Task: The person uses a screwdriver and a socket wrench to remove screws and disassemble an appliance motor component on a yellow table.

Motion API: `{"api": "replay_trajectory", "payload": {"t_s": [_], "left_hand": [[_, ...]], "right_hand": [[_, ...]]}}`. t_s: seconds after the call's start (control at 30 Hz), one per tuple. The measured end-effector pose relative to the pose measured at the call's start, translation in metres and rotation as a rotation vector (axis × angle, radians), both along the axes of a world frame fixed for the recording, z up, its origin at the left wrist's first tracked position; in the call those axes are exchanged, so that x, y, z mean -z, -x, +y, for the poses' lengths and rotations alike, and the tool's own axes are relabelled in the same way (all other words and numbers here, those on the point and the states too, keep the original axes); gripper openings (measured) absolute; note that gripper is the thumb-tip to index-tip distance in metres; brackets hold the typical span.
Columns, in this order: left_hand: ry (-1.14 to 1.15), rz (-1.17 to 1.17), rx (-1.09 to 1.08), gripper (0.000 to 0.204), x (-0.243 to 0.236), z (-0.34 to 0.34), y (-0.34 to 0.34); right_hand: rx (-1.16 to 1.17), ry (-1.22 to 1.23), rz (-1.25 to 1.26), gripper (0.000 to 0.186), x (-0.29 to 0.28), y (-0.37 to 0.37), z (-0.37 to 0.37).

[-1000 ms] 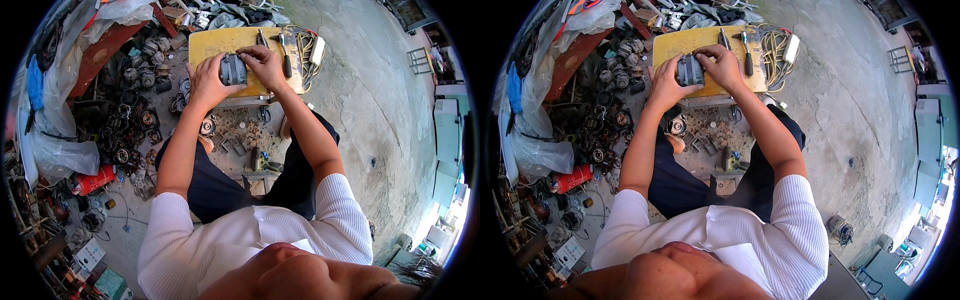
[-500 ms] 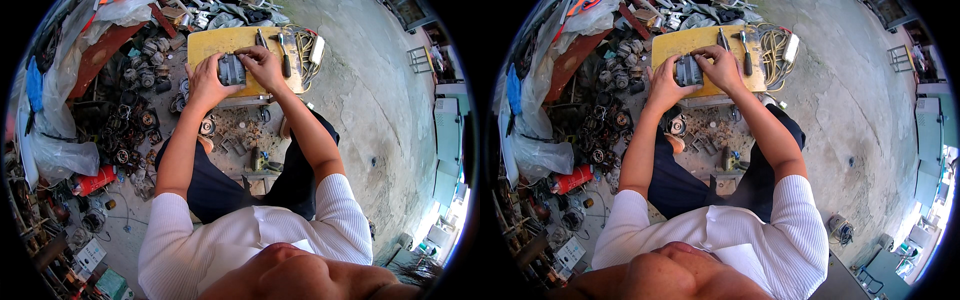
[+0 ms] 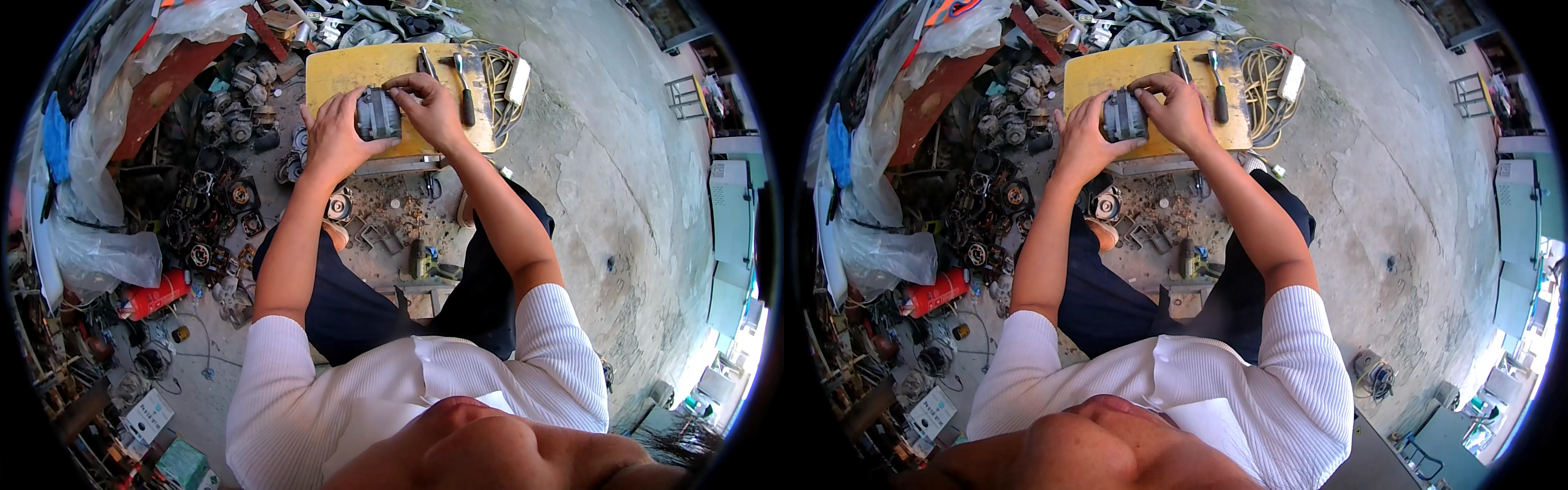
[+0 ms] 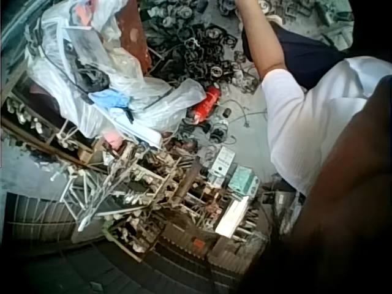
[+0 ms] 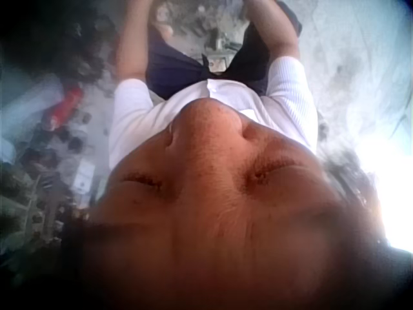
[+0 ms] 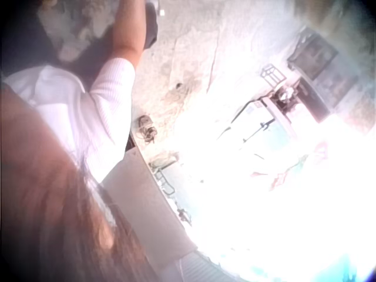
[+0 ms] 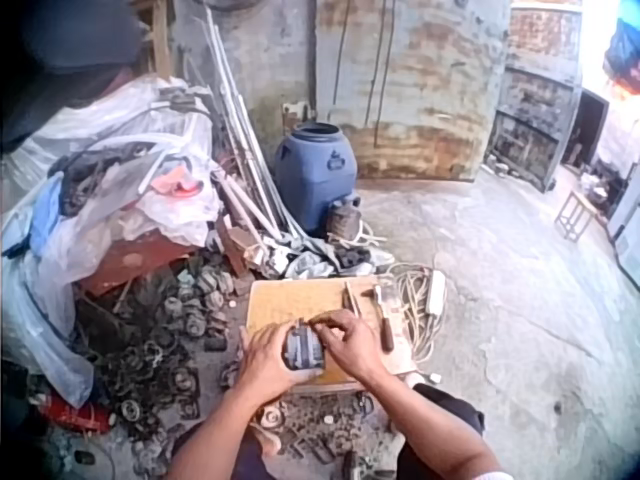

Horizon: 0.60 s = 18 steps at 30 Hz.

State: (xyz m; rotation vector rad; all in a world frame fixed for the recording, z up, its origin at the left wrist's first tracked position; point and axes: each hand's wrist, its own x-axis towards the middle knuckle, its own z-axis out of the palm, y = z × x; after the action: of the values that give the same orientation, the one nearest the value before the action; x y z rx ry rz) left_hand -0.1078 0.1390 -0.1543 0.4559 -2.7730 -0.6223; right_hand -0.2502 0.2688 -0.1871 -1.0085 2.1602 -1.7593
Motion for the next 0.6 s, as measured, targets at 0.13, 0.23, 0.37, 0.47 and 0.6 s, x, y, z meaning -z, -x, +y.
{"api": "replay_trajectory", "payload": {"t_s": [0.13, 0.23, 0.37, 0.47, 0.6], "left_hand": [[0.005, 0.033, -0.020, 0.099, 0.005, -0.001, -0.001], [-0.027, 0.050, -0.009, 0.102, 0.003, -0.001, -0.003], [-0.049, 0.008, 0.016, 0.105, 0.000, -0.003, -0.003], [0.005, 0.028, 0.010, 0.105, 0.005, -0.006, -0.002], [-0.070, 0.050, 0.037, 0.094, 0.004, -0.016, -0.004]], "right_hand": [[0.016, 0.036, -0.050, 0.020, -0.007, -0.005, -0.003], [0.080, -0.138, 0.025, 0.021, -0.011, -0.006, 0.000], [0.068, -0.206, 0.054, 0.023, -0.007, -0.002, 0.002], [0.004, -0.030, -0.069, 0.023, -0.006, -0.001, 0.001], [0.054, -0.050, -0.005, 0.020, -0.017, -0.003, 0.003]]}}
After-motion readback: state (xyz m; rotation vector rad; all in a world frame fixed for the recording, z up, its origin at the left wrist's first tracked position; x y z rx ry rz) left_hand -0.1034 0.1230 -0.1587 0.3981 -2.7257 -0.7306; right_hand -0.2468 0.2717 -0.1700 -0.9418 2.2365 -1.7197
